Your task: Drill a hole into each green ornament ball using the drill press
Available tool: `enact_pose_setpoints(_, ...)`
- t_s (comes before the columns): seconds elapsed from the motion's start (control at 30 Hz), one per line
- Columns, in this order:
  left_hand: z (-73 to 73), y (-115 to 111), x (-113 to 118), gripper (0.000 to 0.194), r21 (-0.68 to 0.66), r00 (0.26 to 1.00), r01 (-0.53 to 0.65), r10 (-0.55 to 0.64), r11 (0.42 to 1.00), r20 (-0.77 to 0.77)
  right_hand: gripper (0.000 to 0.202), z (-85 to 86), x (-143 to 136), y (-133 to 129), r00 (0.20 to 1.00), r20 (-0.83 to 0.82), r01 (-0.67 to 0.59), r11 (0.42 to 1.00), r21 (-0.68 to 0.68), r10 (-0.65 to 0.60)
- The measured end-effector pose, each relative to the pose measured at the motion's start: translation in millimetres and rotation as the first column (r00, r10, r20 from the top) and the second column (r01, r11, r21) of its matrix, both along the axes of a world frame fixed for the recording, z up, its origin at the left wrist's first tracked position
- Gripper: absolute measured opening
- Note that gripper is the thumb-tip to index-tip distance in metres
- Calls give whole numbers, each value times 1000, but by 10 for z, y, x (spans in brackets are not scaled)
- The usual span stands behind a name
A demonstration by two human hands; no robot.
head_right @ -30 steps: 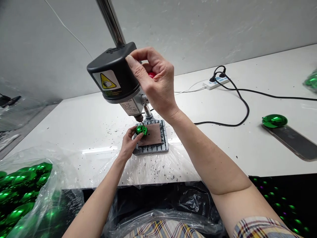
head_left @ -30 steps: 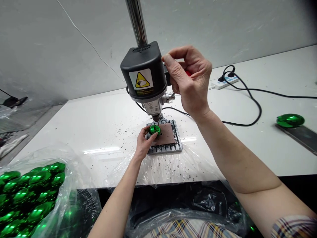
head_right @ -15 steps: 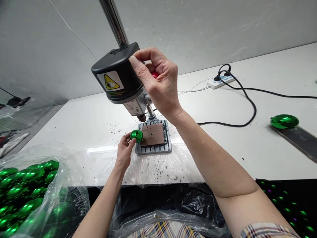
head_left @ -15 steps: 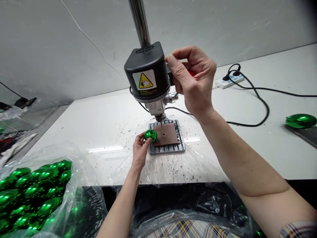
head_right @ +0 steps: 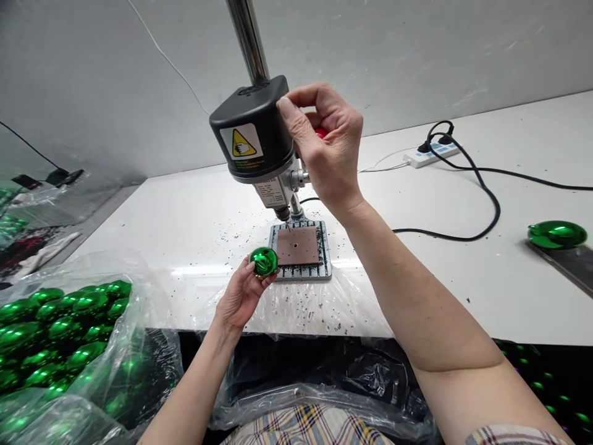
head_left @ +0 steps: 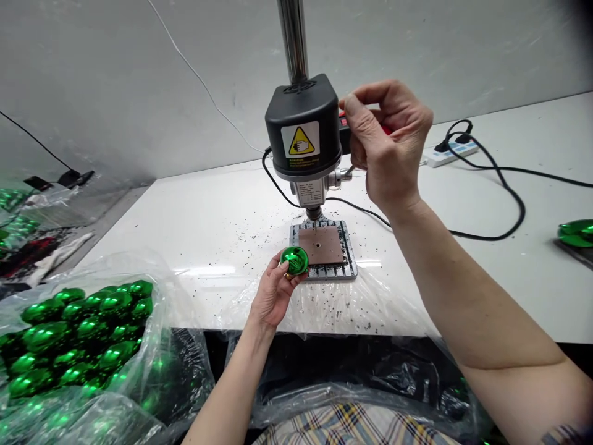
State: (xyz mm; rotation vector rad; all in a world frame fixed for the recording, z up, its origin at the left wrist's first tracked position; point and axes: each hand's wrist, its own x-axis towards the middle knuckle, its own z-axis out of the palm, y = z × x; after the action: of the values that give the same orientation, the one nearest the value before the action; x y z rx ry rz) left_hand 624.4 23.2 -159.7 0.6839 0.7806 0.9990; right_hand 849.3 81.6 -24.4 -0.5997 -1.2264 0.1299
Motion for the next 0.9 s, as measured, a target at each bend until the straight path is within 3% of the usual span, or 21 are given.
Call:
enact_pose_setpoints(0.1, -14, -18, 5, 57, 57, 999, -19, 22, 998, -47, 42, -7, 9, 17, 1000, -7, 7, 1000, -20, -7)
enact_pose_setpoints(0.2, -55, -45, -3, 60, 231, 974, -35, 84, 972, -209, 42, -14, 15, 34, 1000, 3, 29, 999, -39, -29)
enact_pose_setpoints(0.37, -170, -98, -11, 56, 596, 845, 54, 282, 801, -455, 41, -22, 21, 52, 1000, 16, 17, 1000, -15, -17)
enact_pose_setpoints(0.47, -224, -113, -1, 60, 690, 820, 87, 341, 719, -459, 42, -24, 25, 57, 999, 31, 44, 998, -35, -43)
enact_pose_setpoints(0.53, -244, -113, 10, 61, 706, 830, 87, 341, 703, -442, 41, -23, 26, 55, 998, 36, 48, 998, -32, -47)
enact_pose_setpoints(0.63, -256, -104, 27, 57, 682, 840, 57, 334, 729, -428, 37, -20, 24, 48, 999, 32, 11, 1000, 2, -11)
enact_pose_setpoints(0.73, -243, -79, 41, 54, 611, 861, -7, 316, 792, -399, 35, -20, 20, 39, 999, 32, -12, 1000, 20, 11)
enact_pose_setpoints(0.9, -195, 31, 45, 53, 350, 926, -40, 166, 936, -339, 42, -11, 6, 4, 997, 36, 64, 996, -56, -62)
